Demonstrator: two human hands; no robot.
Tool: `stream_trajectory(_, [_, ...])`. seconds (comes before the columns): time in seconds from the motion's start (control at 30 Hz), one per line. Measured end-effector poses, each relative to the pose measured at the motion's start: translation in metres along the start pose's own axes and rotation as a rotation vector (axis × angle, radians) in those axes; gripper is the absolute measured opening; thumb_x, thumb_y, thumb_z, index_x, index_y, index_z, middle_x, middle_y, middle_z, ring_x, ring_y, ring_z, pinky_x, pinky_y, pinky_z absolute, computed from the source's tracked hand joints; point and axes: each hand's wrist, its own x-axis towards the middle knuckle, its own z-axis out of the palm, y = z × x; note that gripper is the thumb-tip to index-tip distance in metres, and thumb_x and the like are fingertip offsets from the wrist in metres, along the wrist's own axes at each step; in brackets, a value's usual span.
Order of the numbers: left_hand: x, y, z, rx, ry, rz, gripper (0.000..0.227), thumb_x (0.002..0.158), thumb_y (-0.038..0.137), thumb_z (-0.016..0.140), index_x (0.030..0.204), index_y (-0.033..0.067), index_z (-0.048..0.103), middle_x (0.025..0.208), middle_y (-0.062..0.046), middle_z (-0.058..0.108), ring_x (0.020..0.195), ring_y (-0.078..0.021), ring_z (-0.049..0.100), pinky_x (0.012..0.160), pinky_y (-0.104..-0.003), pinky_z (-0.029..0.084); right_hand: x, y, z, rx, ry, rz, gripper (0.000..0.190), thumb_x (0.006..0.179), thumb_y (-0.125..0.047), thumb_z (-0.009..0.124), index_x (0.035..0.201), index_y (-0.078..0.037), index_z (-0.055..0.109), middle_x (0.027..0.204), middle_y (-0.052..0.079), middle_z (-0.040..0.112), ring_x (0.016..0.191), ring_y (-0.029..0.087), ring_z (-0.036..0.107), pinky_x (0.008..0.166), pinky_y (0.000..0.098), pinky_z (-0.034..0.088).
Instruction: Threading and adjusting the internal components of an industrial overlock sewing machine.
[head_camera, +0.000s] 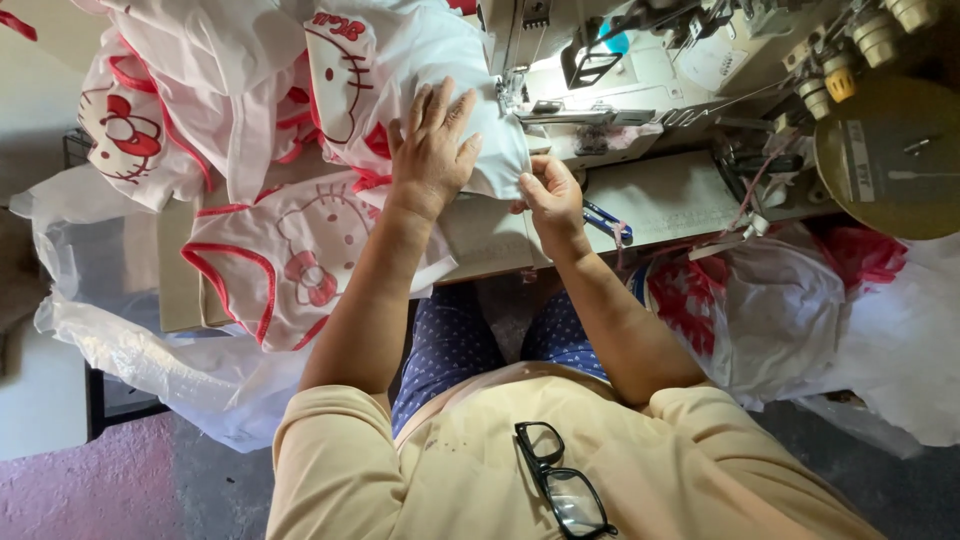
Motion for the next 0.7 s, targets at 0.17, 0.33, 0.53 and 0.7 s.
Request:
stream_trajectory(0.17, [-0.024, 0.016, 0.004, 0.015, 0.218, 0.066, 0.053, 0.099, 0.039, 0.055, 0.15, 0.0287, 0.052, 0.158, -0.006, 0.039, 0.143, -0.031, 0.035, 0.111, -0.069, 0.026, -0.002, 0.012, 0.003, 0.11, 0.034, -0.06, 0.038, 0.095, 0.001, 0.058, 0.132, -0.005, 0.048, 0.08, 0.012, 0.065, 0.063, 0.014, 0.058, 0.057, 0.0289, 0.06])
stream_trajectory(0.33, [-0.033, 0.019, 0.008, 0.045, 0.236, 0.02, 0.052, 0.098, 0.046, 0.051, 0.149, 0.0341, 0.054, 0.161, 0.0, 0.04, 0.149, -0.0258, 0.031, 0.109, -0.068, 0.032, 0.003, 0.027, -0.007, 0.209, -0.056, -0.128, 0.051, 0.096, 0.01, 0.052, 0.144, -0.007, 0.051, 0.078, 0.011, 0.063, 0.063, 0.016, 0.057, 0.062, 0.0314, 0.062])
stream_trajectory(0.53, [-0.02, 0.01, 0.004, -0.004, 0.173, 0.029, 0.052, 0.101, 0.047, 0.05, 0.151, 0.0341, 0.05, 0.162, 0.001, 0.035, 0.15, -0.0254, 0.028, 0.112, -0.073, 0.027, 0.011, 0.02, -0.004, 0.107, -0.031, -0.108, 0.029, 0.102, 0.002, 0.057, 0.129, -0.005, 0.065, 0.088, 0.009, 0.066, 0.065, 0.015, 0.062, 0.062, 0.0287, 0.059])
stream_trajectory(0.7, [-0.006, 0.007, -0.002, 0.037, 0.004, -0.02, 0.057, 0.103, 0.052, 0.042, 0.158, 0.0402, 0.034, 0.168, 0.003, 0.02, 0.154, -0.0236, 0.016, 0.116, -0.074, 0.017, 0.014, 0.008, 0.002, 0.022, -0.025, -0.129, 0.026, 0.103, 0.001, 0.06, 0.127, -0.003, 0.07, 0.104, 0.004, 0.067, 0.079, 0.009, 0.058, 0.064, 0.0231, 0.059])
